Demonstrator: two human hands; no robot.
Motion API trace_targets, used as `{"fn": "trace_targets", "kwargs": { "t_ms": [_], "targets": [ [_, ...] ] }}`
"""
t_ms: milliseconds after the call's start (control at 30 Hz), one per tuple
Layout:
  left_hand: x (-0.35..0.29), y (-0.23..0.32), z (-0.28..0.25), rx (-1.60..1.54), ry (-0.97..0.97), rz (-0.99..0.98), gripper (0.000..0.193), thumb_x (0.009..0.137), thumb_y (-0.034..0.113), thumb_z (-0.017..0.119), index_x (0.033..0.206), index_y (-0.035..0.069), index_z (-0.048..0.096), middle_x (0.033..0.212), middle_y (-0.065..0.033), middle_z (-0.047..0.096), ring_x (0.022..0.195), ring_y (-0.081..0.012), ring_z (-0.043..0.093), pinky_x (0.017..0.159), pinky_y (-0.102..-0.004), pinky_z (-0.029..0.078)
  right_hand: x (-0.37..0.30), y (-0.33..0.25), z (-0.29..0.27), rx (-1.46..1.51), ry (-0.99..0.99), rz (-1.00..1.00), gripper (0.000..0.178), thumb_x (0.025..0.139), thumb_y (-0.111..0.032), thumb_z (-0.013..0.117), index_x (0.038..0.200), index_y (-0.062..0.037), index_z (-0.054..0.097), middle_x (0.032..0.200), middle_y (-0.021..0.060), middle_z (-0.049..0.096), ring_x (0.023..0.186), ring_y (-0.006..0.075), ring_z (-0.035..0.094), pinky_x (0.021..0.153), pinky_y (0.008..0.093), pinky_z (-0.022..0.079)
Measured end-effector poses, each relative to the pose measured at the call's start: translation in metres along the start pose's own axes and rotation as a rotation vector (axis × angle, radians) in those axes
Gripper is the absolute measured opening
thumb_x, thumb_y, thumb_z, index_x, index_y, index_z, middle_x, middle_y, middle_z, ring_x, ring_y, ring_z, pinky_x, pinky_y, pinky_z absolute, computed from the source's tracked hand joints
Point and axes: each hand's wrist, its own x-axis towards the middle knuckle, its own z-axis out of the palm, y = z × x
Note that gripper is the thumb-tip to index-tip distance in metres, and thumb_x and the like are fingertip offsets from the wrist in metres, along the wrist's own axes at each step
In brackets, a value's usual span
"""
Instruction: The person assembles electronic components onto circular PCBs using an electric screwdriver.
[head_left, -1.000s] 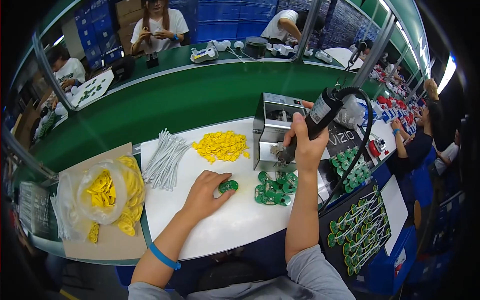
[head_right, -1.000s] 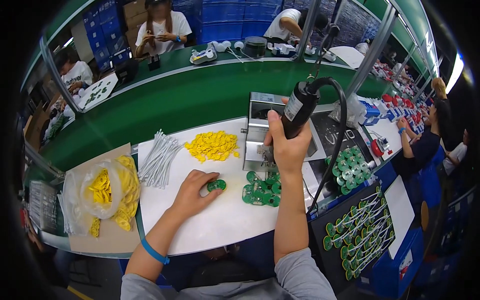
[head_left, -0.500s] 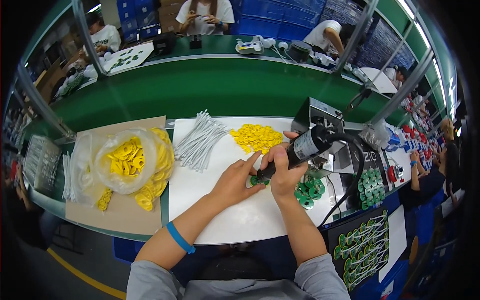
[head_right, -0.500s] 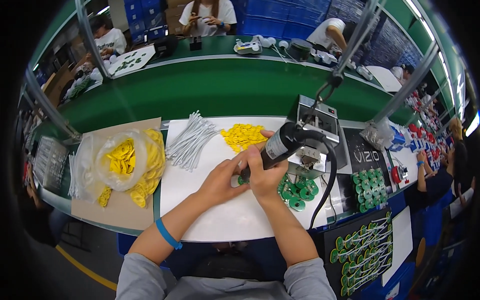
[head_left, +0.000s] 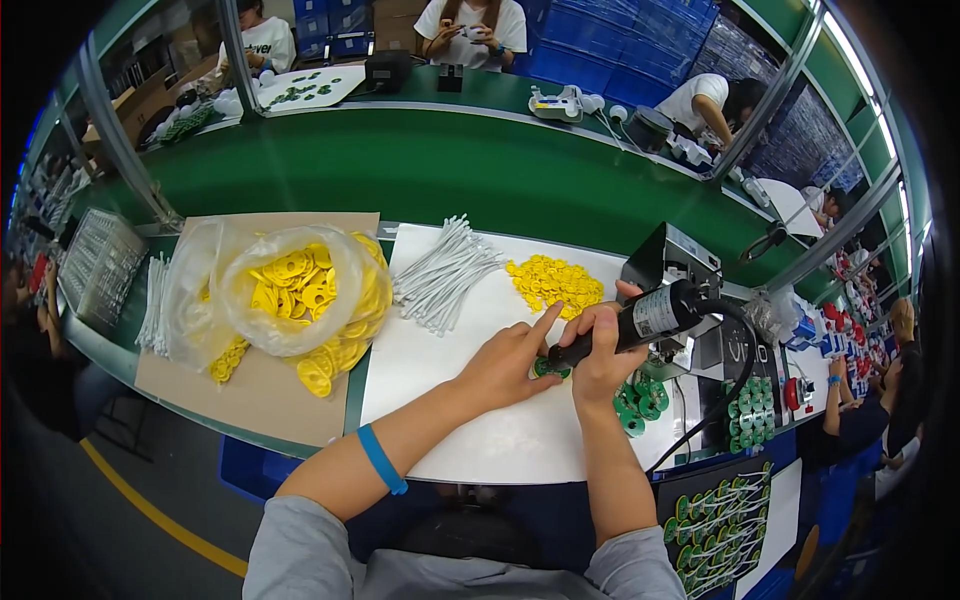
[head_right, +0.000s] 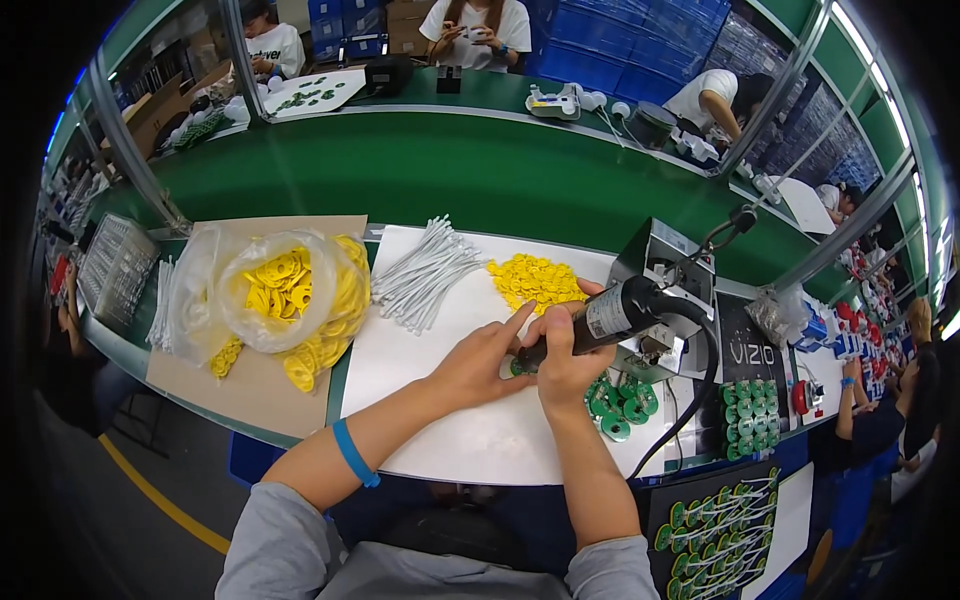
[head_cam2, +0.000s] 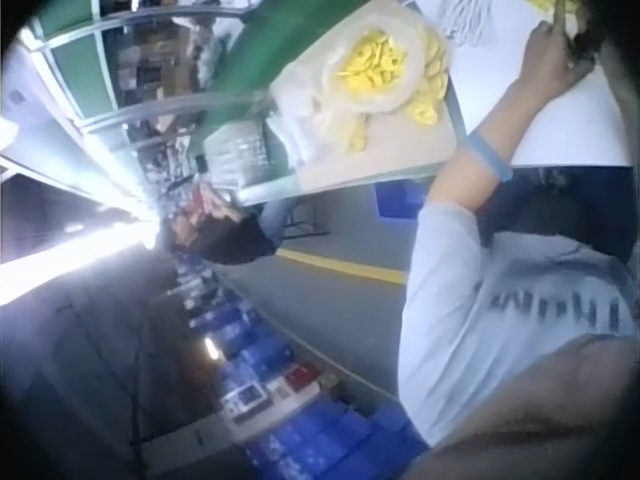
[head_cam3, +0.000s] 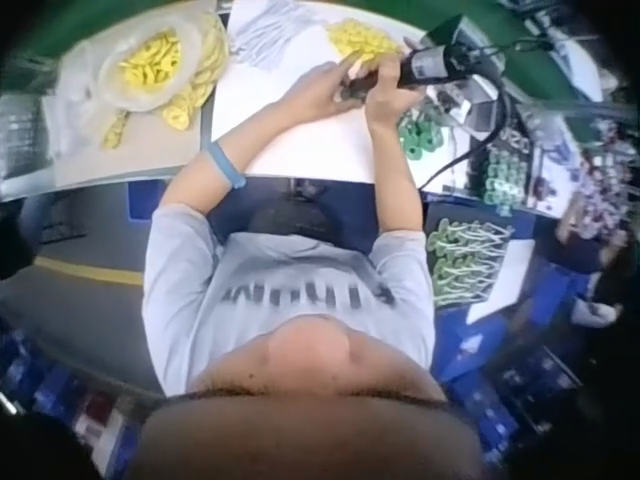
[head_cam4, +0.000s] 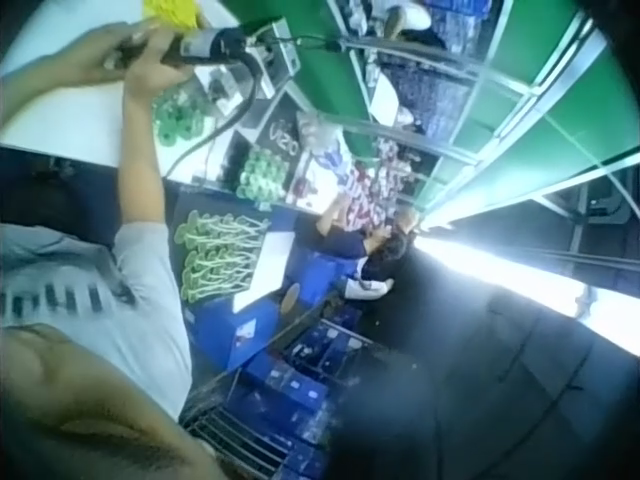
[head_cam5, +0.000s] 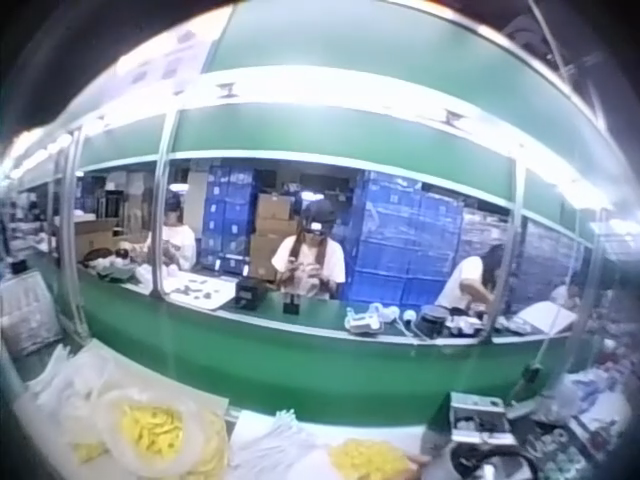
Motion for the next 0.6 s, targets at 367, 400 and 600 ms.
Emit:
{"fn": "trace_targets", "kwargs": {
  "t_ms": [367, 400, 600],
  "targets": [
    [-0.0023, 0.0036, -0.0045, 0.005, -0.031, -0.037, 0.105, 0.079, 0.023, 0.083, 0.160, 0.009, 0.019, 0.096, -0.0160, 0.067, 0.092, -0.0341, 0.062, 0.081, -0.0420, 0.052, -0.0039, -0.0008, 0.0033, 0.013, -0.007, 0.033, 0.042, 0.096, -0.013, 0.061, 0.128, 0.0058, 0.041, 0.070, 0.0048, 0.056, 0.055, 0.0132, 0.058, 0.059, 0.0262, 0.048],
    [-0.0025, 0.0030, -0.0041, -0.001, -0.023, -0.020, 0.105, 0.079, 0.023, 0.083, 0.160, 0.009, 0.019, 0.096, -0.0162, 0.067, 0.091, -0.0342, 0.062, 0.081, -0.0420, 0.052, -0.0044, -0.0023, 0.0042, 0.051, 0.003, 0.026, 0.040, 0.095, -0.009, 0.063, 0.126, 0.0064, 0.043, 0.070, 0.0044, 0.059, 0.057, 0.0118, 0.059, 0.062, 0.0257, 0.049],
    [-0.0030, -0.0051, 0.0005, -0.022, -0.010, 0.003, 0.104, 0.078, 0.022, 0.083, 0.160, 0.009, 0.020, 0.096, -0.0163, 0.067, 0.091, -0.0340, 0.062, 0.081, -0.0419, 0.052, -0.0046, -0.0044, 0.0062, 0.086, 0.032, 0.054, 0.040, 0.095, -0.009, 0.061, 0.127, 0.0058, 0.043, 0.070, 0.0045, 0.058, 0.057, 0.0129, 0.060, 0.062, 0.0258, 0.049]
  ]
}}
